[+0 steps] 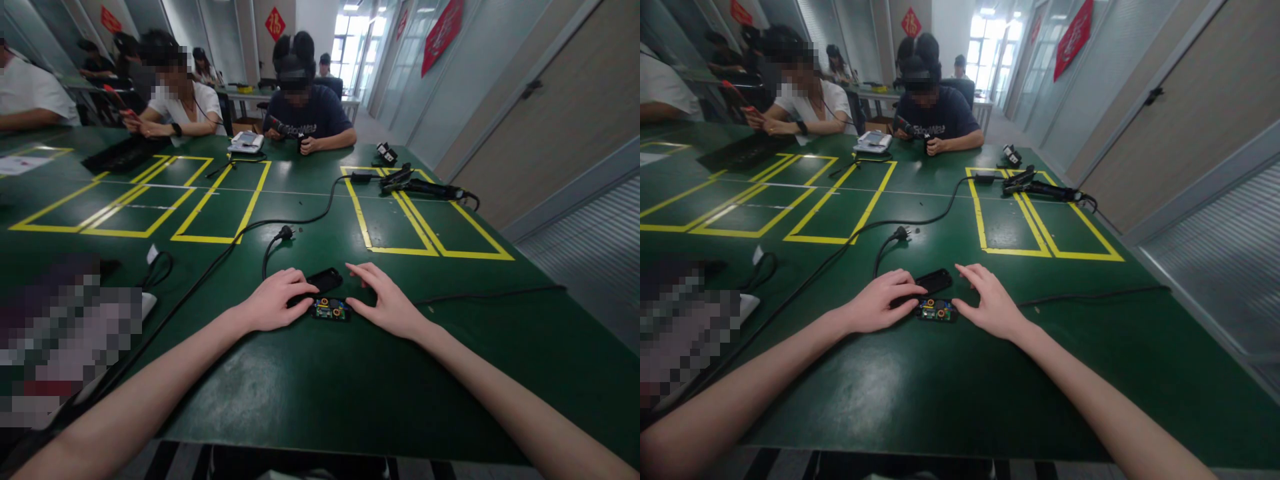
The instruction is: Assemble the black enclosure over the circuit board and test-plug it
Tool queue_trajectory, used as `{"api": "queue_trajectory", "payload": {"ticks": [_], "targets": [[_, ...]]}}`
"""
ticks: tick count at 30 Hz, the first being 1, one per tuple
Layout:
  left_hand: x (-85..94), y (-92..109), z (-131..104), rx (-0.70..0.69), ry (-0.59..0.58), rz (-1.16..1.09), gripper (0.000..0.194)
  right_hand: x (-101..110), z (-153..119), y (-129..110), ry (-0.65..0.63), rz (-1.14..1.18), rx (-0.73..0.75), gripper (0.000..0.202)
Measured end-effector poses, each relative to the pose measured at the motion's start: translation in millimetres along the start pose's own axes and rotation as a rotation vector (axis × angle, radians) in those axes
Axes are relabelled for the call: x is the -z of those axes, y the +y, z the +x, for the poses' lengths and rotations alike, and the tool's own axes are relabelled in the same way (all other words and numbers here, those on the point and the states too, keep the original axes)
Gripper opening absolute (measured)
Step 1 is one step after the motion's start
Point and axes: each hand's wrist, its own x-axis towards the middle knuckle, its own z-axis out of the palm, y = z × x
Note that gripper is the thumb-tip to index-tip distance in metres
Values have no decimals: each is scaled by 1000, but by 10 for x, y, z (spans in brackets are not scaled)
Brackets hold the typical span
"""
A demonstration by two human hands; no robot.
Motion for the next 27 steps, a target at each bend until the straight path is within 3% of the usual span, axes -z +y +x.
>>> {"api": "queue_trajectory", "payload": {"ticks": [2,8,13,19,27], "targets": [[-6,1,-2,-22,14,-9,30,-39,-1,45,12,10,10,58],[-15,4,-4,-65,29,14,31,-58,20,10,-21,157,-20,36],[-20,9,-3,-83,55,-22,27,1,23,-67,-9,368,-108,33],[4,40,-9,3,43,-85,19,-18,0,-94,26,483,-100,29],[14,72,-16,82,57,-199,27,-83,-15,-108,93,448,-46,24]]}}
